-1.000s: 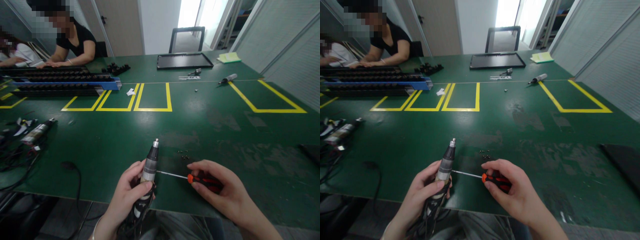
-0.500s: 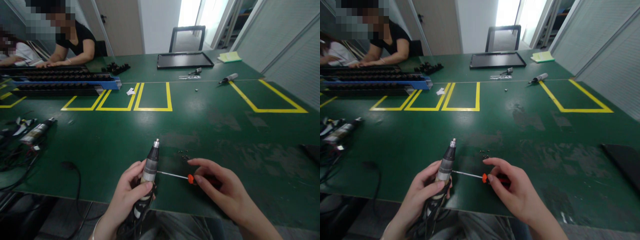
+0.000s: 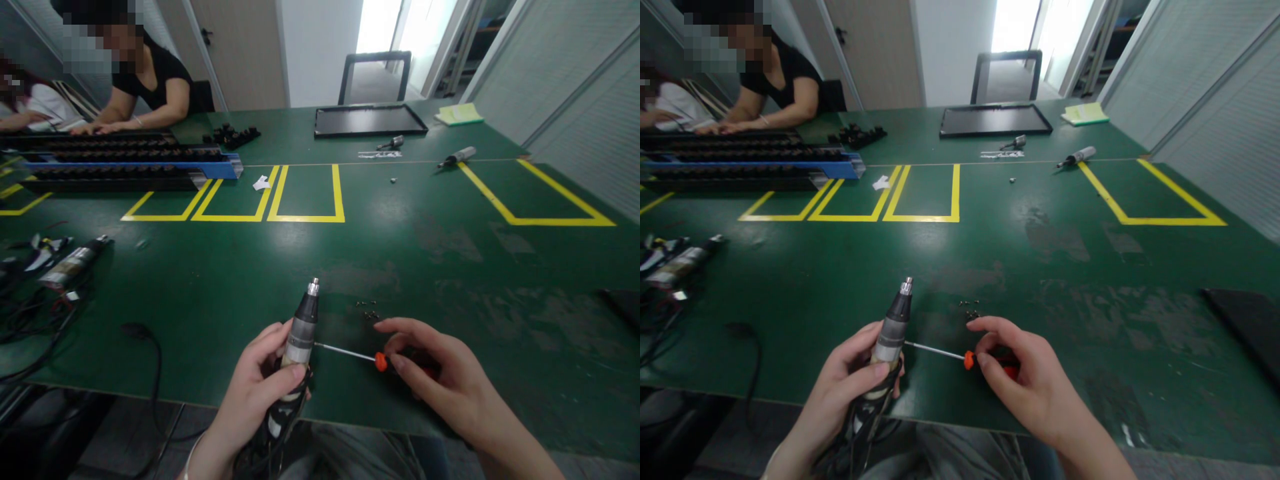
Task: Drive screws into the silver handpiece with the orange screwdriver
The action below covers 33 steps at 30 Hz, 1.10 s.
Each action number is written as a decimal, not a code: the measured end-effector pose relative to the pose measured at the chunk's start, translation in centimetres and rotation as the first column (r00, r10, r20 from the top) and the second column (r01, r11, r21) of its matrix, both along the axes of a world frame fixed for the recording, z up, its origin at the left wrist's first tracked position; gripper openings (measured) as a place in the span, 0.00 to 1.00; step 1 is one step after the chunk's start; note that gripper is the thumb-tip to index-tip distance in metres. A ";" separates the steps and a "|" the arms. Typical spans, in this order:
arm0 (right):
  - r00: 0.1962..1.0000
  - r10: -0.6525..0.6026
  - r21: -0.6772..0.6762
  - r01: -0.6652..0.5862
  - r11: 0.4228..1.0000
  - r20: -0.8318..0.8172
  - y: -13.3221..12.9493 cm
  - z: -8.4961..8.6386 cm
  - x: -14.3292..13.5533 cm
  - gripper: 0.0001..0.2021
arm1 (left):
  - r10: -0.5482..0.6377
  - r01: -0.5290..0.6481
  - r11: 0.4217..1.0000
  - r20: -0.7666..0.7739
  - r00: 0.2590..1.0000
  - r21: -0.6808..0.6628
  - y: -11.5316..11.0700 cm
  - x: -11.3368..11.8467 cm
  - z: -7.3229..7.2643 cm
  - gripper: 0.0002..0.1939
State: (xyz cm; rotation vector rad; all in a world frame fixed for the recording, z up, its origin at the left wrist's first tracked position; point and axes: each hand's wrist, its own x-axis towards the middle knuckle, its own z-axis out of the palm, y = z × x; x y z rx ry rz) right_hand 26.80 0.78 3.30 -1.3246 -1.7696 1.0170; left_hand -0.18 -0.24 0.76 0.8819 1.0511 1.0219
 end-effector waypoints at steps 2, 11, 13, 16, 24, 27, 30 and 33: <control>1.000 -0.004 -0.005 0.004 1.000 -0.029 -0.1 0.0 -0.1 0.14 | 0.002 -0.002 1.000 0.004 1.000 -0.006 0.1 0.0 0.1 0.20; 0.998 -0.018 -0.007 0.018 1.000 -0.054 -0.3 0.2 0.1 0.19 | -0.002 0.002 1.000 -0.017 1.000 0.008 0.1 0.1 0.0 0.21; 0.999 0.007 -0.058 -0.009 0.998 -0.035 -0.1 0.2 0.1 0.17 | -0.006 0.006 1.000 -0.014 1.000 0.007 0.1 0.1 0.0 0.20; 0.998 0.050 -0.119 -0.044 0.992 0.043 0.1 0.2 0.0 0.15 | -0.015 0.015 1.000 -0.009 1.000 0.006 0.1 0.1 0.0 0.20; 0.998 -0.052 -0.059 0.054 0.997 0.042 0.2 0.5 -0.3 0.14 | -0.014 0.014 1.000 -0.023 1.000 -0.001 0.2 0.1 0.1 0.21; 0.995 -0.102 -0.049 0.102 0.994 0.004 0.1 0.5 -0.2 0.16 | 0.002 -0.002 1.000 -0.010 1.000 -0.012 0.1 0.1 0.1 0.22; 0.995 -0.099 -0.043 0.099 0.994 -0.004 0.0 0.4 -0.1 0.18 | 0.002 -0.002 1.000 -0.016 1.000 -0.011 0.0 0.1 0.1 0.22; 0.998 -0.050 -0.056 0.048 0.997 -0.028 -0.1 0.2 0.2 0.19 | -0.002 0.002 1.000 -0.028 1.000 -0.004 0.0 0.0 0.0 0.22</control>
